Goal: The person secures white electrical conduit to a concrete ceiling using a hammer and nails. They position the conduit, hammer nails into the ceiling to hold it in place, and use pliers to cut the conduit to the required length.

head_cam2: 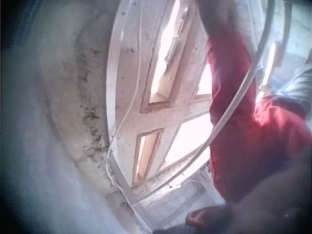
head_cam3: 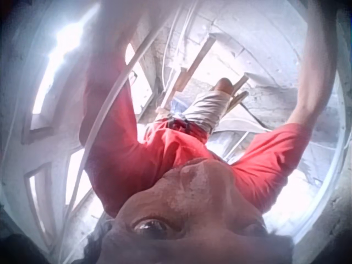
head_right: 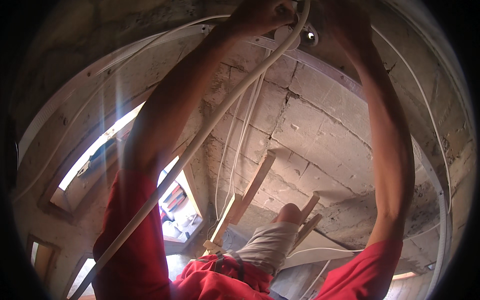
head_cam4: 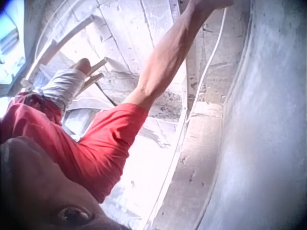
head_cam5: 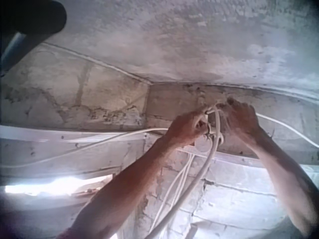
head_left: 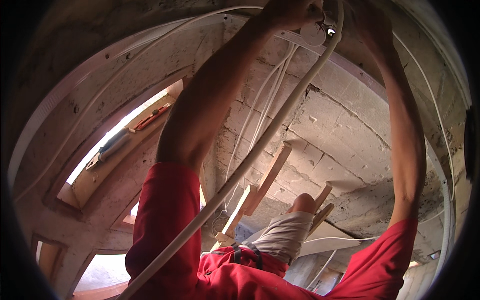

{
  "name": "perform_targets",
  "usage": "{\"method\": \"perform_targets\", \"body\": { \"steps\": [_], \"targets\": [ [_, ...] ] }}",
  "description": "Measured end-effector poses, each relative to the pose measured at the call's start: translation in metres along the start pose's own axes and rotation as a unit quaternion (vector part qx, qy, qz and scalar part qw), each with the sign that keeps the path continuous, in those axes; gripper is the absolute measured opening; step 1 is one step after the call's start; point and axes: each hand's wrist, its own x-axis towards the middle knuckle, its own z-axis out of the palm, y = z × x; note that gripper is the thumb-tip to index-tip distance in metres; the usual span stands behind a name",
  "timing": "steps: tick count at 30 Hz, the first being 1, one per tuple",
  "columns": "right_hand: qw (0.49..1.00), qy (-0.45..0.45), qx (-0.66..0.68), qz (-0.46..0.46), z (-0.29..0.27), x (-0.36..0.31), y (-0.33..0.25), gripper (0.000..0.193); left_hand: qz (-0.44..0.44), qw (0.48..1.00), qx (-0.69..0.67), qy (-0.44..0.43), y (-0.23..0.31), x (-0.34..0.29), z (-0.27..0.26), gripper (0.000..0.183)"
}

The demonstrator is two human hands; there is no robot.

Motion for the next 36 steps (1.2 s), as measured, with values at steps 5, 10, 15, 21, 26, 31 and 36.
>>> {"method": "perform_targets", "body": {
  "steps": [5, 10, 15, 21, 26, 31, 36],
  "targets": [
    [0.994, -0.031, -0.033, -0.1, 0.029, 0.018, 0.016, 0.031, -0.028, 0.997, -0.071, 0.01, -0.01, -0.005, 0.0, 0.04],
    [0.984, -0.028, -0.047, -0.171, 0.014, 0.023, 0.045, 0.029, -0.084, 0.973, -0.208, 0.049, -0.008, 0.002, 0.015, 0.033],
    [0.986, -0.037, -0.049, -0.154, 0.029, 0.023, 0.024, 0.027, -0.098, 0.95, -0.287, 0.072, -0.019, -0.021, 0.013, 0.037],
    [0.96, 0.082, 0.255, -0.087, 0.022, 0.012, 0.012, 0.025, -0.152, 0.948, -0.256, 0.112, -0.011, -0.018, 0.012, 0.045],
    [0.927, -0.068, 0.368, -0.031, 0.013, 0.008, -0.009, 0.024, -0.139, 0.947, -0.284, 0.061, -0.021, -0.016, 0.014, 0.041],
    [0.921, -0.125, 0.366, 0.045, 0.0, 0.012, -0.023, 0.021, -0.153, 0.918, -0.354, 0.092, -0.026, -0.019, 0.024, 0.038],
    [0.926, -0.039, 0.376, -0.002, 0.005, 0.006, -0.025, 0.019, -0.146, 0.906, -0.38, 0.115, -0.019, -0.025, 0.024, 0.039]
  ]
}}
